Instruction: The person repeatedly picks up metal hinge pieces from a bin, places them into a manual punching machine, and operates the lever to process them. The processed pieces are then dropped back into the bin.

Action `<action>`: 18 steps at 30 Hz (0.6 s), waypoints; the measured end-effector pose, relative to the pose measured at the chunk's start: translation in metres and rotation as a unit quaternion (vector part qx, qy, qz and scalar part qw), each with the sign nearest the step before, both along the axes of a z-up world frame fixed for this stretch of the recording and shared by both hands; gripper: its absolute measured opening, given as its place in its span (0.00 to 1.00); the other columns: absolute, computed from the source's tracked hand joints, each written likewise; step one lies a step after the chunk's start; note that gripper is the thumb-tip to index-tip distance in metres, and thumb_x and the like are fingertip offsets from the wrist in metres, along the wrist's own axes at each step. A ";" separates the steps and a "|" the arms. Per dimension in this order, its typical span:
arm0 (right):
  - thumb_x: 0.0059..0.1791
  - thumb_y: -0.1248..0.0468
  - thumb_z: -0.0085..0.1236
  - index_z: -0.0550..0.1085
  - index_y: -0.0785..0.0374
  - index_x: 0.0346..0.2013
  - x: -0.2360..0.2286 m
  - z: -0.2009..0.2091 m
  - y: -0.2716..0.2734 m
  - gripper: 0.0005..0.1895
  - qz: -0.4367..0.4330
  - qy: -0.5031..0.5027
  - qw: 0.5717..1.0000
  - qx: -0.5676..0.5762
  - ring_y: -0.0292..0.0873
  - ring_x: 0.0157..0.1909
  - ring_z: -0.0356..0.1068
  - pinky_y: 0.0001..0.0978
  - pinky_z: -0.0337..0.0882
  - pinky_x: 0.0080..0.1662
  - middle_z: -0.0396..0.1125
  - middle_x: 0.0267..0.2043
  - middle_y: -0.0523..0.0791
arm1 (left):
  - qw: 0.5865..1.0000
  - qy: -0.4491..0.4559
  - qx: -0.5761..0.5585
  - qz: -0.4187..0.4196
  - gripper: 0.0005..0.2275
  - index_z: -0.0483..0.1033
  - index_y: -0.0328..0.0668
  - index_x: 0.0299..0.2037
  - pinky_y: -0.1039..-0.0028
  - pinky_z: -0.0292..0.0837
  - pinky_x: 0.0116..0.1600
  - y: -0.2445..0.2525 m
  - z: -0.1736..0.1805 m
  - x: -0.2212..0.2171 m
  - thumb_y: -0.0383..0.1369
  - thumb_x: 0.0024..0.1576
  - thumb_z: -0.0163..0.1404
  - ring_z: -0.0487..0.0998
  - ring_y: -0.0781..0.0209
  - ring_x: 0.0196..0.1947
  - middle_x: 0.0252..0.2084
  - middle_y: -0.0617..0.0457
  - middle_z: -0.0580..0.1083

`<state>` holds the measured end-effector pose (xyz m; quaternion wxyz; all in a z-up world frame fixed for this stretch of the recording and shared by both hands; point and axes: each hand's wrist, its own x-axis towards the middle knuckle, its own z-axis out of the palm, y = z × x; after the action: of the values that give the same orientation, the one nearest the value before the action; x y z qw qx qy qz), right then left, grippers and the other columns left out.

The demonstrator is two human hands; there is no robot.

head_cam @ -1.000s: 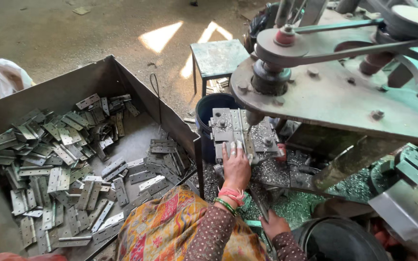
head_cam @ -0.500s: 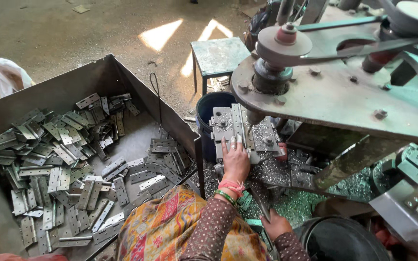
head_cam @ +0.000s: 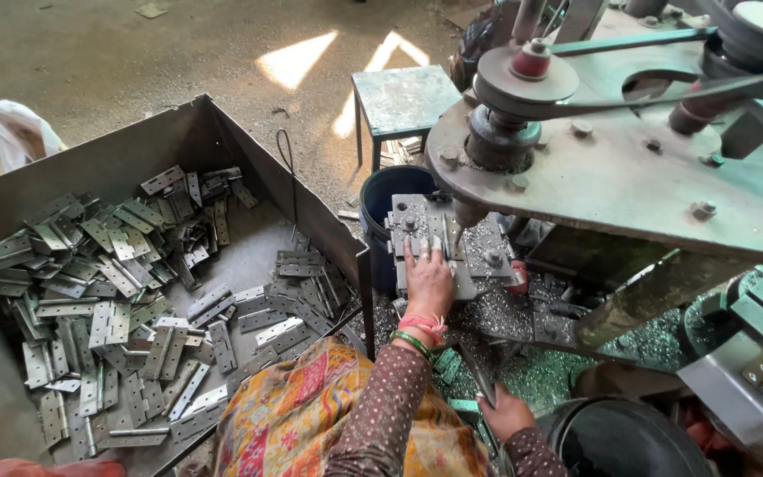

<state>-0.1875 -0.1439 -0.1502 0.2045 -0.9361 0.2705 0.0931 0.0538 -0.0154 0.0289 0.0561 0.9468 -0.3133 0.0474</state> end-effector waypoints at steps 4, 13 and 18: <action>0.45 0.44 0.58 0.72 0.62 0.42 -0.008 -0.019 -0.003 0.25 0.037 -0.098 0.994 0.044 0.61 0.32 0.74 0.51 0.74 0.36 0.74 0.28 0.55 | 0.999 -0.017 -0.035 -0.001 0.15 0.79 0.38 0.53 0.41 0.26 0.77 0.008 -0.015 -0.016 0.30 0.64 0.39 0.64 0.49 0.70 0.72 0.43 0.63; 0.50 0.40 0.53 0.71 0.59 0.42 0.022 0.014 -0.027 0.25 0.039 0.106 0.994 0.014 0.47 0.26 0.75 0.43 0.80 0.34 0.73 0.26 0.45 | 1.000 0.020 -0.014 0.014 0.17 0.77 0.41 0.56 0.39 0.26 0.76 -0.007 -0.008 0.014 0.30 0.64 0.36 0.62 0.51 0.71 0.72 0.48 0.61; 0.50 0.44 0.53 0.70 0.58 0.47 0.002 -0.014 -0.007 0.22 -0.007 0.033 0.999 0.022 0.49 0.25 0.74 0.45 0.76 0.34 0.72 0.25 0.48 | 1.000 0.017 0.014 0.005 0.17 0.77 0.42 0.56 0.40 0.25 0.75 -0.009 0.004 0.015 0.32 0.62 0.37 0.60 0.51 0.73 0.74 0.48 0.58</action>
<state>-0.1851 -0.1513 -0.1638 0.2167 -0.9259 0.2815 0.1288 0.0691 -0.0240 0.0332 0.0482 0.9497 -0.3083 0.0268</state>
